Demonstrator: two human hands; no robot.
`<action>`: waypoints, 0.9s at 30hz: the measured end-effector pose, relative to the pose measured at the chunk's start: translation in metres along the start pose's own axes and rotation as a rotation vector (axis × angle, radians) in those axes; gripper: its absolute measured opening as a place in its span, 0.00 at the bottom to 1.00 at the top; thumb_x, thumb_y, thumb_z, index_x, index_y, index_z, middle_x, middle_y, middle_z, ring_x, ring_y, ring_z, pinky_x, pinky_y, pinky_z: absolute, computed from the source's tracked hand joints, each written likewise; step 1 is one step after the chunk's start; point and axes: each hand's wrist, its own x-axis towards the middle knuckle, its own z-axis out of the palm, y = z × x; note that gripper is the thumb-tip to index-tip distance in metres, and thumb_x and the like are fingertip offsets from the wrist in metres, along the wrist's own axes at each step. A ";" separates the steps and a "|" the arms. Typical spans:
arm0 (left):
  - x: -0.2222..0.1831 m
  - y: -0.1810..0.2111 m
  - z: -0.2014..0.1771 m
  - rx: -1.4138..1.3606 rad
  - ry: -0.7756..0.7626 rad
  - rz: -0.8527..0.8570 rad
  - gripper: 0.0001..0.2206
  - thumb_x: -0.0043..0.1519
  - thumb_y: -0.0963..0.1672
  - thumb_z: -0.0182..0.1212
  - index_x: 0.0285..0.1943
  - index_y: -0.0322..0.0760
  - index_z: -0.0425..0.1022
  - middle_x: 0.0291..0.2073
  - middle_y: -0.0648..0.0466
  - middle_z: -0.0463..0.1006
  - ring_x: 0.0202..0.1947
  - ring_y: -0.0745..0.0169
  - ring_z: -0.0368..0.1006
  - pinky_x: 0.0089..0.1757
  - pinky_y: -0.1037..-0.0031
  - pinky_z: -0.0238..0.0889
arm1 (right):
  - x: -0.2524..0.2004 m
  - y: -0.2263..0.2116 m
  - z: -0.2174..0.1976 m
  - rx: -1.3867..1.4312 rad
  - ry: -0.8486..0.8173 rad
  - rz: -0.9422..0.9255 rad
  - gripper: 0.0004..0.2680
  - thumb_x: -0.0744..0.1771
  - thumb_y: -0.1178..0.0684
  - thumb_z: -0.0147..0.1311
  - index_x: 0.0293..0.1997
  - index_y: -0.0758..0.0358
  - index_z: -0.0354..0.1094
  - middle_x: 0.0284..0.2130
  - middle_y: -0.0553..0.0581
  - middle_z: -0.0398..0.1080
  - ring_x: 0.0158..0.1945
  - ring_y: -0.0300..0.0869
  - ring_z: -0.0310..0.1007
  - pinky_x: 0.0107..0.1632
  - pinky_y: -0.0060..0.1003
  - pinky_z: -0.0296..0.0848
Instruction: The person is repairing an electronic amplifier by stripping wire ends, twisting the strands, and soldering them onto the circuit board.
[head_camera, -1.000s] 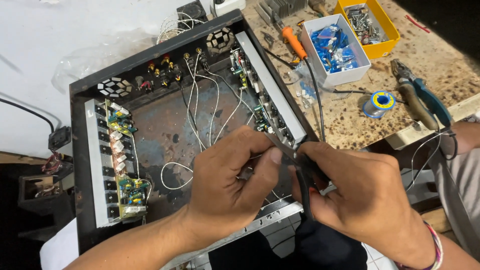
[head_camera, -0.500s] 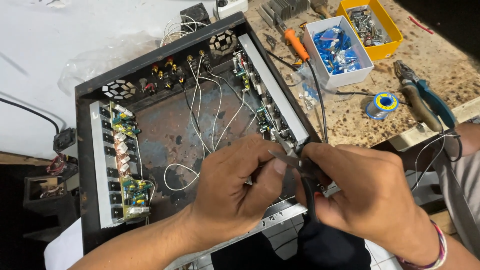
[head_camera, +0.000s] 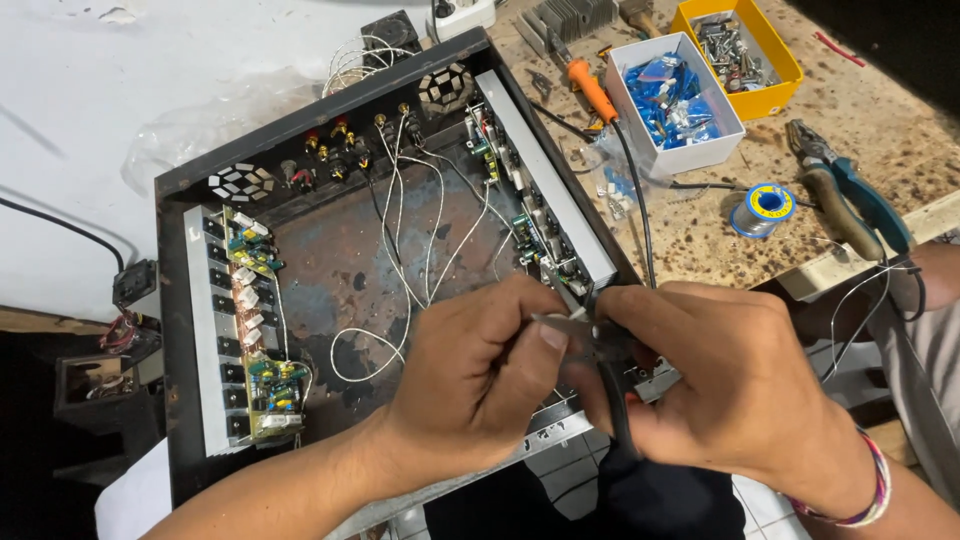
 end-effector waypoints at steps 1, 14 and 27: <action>-0.001 0.000 0.000 0.000 -0.001 0.002 0.14 0.71 0.47 0.41 0.37 0.36 0.69 0.26 0.58 0.76 0.24 0.66 0.72 0.29 0.76 0.64 | 0.000 0.001 0.000 -0.001 0.002 0.000 0.08 0.63 0.50 0.61 0.36 0.62 0.68 0.18 0.49 0.64 0.19 0.44 0.62 0.25 0.37 0.61; 0.003 0.003 -0.004 -0.054 -0.001 -0.025 0.08 0.67 0.44 0.51 0.37 0.37 0.73 0.25 0.58 0.71 0.23 0.70 0.64 0.29 0.78 0.57 | -0.012 0.010 0.007 0.036 0.023 0.036 0.10 0.60 0.53 0.63 0.39 0.63 0.70 0.19 0.51 0.64 0.19 0.43 0.61 0.25 0.35 0.61; -0.003 -0.008 0.016 0.021 0.241 -0.079 0.06 0.65 0.43 0.64 0.35 0.39 0.77 0.17 0.61 0.70 0.18 0.78 0.56 0.23 0.80 0.52 | -0.022 0.006 0.015 -0.113 0.206 0.493 0.07 0.61 0.49 0.70 0.34 0.50 0.73 0.16 0.46 0.64 0.18 0.33 0.57 0.23 0.31 0.56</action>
